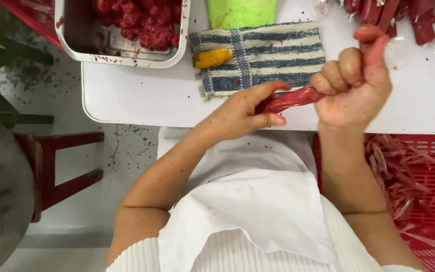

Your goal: Manually twisting and tying sausage links from a large casing filled with meat on a production table.

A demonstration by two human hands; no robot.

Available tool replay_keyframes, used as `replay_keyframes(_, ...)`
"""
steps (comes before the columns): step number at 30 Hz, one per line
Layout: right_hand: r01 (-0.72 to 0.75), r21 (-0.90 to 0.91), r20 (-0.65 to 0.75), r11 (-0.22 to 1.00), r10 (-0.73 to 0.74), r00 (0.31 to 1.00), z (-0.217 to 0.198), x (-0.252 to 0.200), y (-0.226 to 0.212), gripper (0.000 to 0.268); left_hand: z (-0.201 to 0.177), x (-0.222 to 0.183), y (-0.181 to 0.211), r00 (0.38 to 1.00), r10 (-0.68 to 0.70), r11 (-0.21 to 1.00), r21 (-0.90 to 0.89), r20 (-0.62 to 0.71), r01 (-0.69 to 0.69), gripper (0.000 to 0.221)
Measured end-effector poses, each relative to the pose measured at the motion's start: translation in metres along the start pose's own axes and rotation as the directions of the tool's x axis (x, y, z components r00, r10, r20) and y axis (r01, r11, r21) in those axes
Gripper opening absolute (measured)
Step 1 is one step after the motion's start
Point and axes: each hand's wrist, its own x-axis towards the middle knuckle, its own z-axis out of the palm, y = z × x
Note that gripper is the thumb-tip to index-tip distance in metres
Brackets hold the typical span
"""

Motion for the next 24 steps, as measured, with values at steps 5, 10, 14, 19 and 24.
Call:
replay_keyframes(5,0.078,0.039,-0.043,0.996,-0.077,0.996,0.027,0.007,0.024,0.02,0.029,0.0,0.007,0.977,-0.124,0.933,-0.356,-0.175,0.055,0.031)
replay_keyframes(10,0.447,-0.724,0.232,0.526,-0.425,0.875,0.004,-0.019,-0.03,0.044,-0.008,-0.015,0.007,0.993,-0.065,0.991,-0.124,-0.103,0.052,0.025)
replay_keyframes(14,0.722,-0.455,0.601,-0.521,0.418,0.681,0.054,-0.025,-0.041,0.044,-0.016,-0.017,0.02,1.0,0.011,1.0,-0.027,-0.001,-0.011,0.025)
replay_keyframes(19,0.648,-0.166,0.65,-0.743,0.412,0.639,0.051,-0.014,-0.021,0.02,-0.024,-0.023,0.023,0.994,-0.095,0.995,0.003,-0.049,0.095,0.032)
replay_keyframes(24,0.669,-0.205,0.681,-0.715,0.387,0.622,0.034,-0.009,0.008,0.015,-0.024,-0.026,0.013,0.995,-0.096,0.994,0.052,-0.043,0.098,0.04)
